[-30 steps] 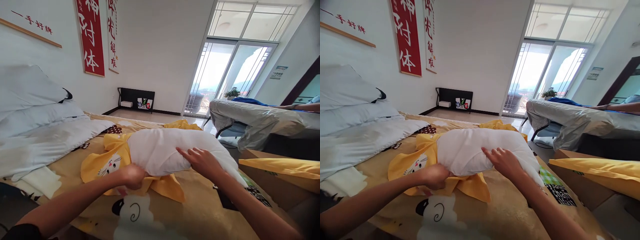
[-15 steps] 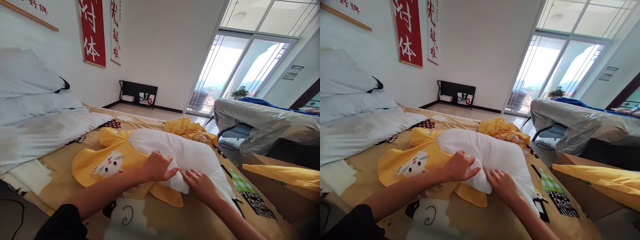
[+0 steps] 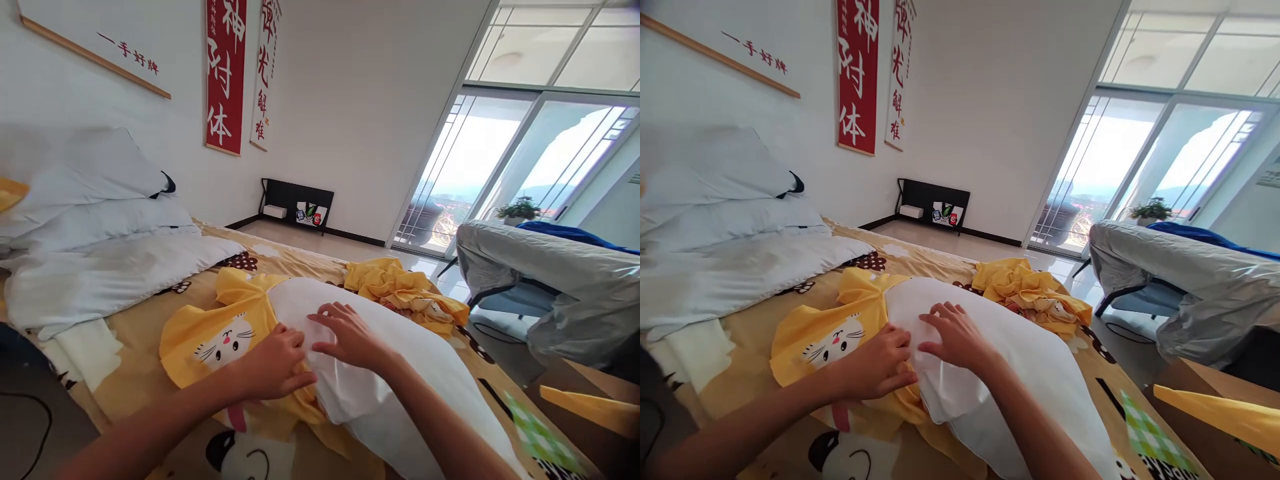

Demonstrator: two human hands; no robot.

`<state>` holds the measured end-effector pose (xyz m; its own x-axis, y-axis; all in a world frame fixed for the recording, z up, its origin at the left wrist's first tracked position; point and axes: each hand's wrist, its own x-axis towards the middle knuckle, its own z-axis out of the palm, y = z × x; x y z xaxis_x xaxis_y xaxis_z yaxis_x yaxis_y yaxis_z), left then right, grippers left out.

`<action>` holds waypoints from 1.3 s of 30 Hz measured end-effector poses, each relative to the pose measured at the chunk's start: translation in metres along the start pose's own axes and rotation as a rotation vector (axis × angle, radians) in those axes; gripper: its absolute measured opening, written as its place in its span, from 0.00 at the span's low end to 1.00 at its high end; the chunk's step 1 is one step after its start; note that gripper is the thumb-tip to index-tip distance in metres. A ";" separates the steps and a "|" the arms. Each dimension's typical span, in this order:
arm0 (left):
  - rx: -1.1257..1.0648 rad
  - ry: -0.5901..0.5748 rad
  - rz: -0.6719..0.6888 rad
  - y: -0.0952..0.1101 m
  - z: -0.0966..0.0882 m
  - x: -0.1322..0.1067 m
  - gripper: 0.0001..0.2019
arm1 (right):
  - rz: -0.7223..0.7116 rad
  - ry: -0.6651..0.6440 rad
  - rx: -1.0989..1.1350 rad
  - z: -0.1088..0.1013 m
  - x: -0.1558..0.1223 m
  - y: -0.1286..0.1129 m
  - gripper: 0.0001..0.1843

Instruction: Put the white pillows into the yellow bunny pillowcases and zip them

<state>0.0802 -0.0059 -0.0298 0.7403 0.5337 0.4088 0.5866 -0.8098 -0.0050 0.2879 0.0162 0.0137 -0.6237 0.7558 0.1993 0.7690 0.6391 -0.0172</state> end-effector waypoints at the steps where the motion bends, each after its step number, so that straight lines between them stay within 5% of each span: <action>1: 0.029 0.066 -0.005 -0.001 -0.006 -0.009 0.16 | -0.034 -0.012 0.019 0.016 0.014 -0.005 0.25; 6: 0.163 0.438 -0.298 -0.016 -0.006 -0.087 0.11 | -0.064 0.049 0.066 0.066 0.027 -0.015 0.24; 9: 0.226 0.544 -0.454 -0.017 0.031 -0.131 0.14 | -0.100 0.048 0.066 0.061 0.022 -0.012 0.28; 12: 0.250 0.565 -0.519 -0.011 0.074 -0.149 0.19 | -0.115 -0.006 -0.019 0.058 0.032 -0.012 0.22; 17: 0.336 0.580 -0.546 -0.010 0.102 -0.144 0.21 | -0.181 -0.081 -0.154 0.079 0.061 -0.020 0.13; 22: 0.354 0.672 -0.412 -0.021 0.097 -0.139 0.11 | -0.235 -0.067 -0.155 0.076 0.062 -0.026 0.10; 27: 0.240 0.675 -0.221 -0.026 0.094 -0.130 0.18 | -0.410 -0.032 -0.060 0.067 0.056 -0.026 0.15; 32: 0.141 0.743 -0.128 -0.026 0.092 -0.125 0.18 | -0.449 -0.085 -0.141 0.087 0.069 -0.021 0.08; 35: 0.095 0.732 -0.099 -0.024 0.110 -0.120 0.20 | -0.474 -0.099 -0.228 0.102 0.078 -0.022 0.08; 39: 0.166 0.702 -0.084 -0.014 0.158 -0.090 0.23 | -0.468 -0.033 -0.259 0.112 0.083 -0.026 0.08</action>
<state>0.0575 -0.0039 -0.2103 0.3374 0.2653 0.9032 0.7157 -0.6956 -0.0631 0.2000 0.0783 -0.0789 -0.9090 0.4056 0.0965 0.4147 0.8557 0.3095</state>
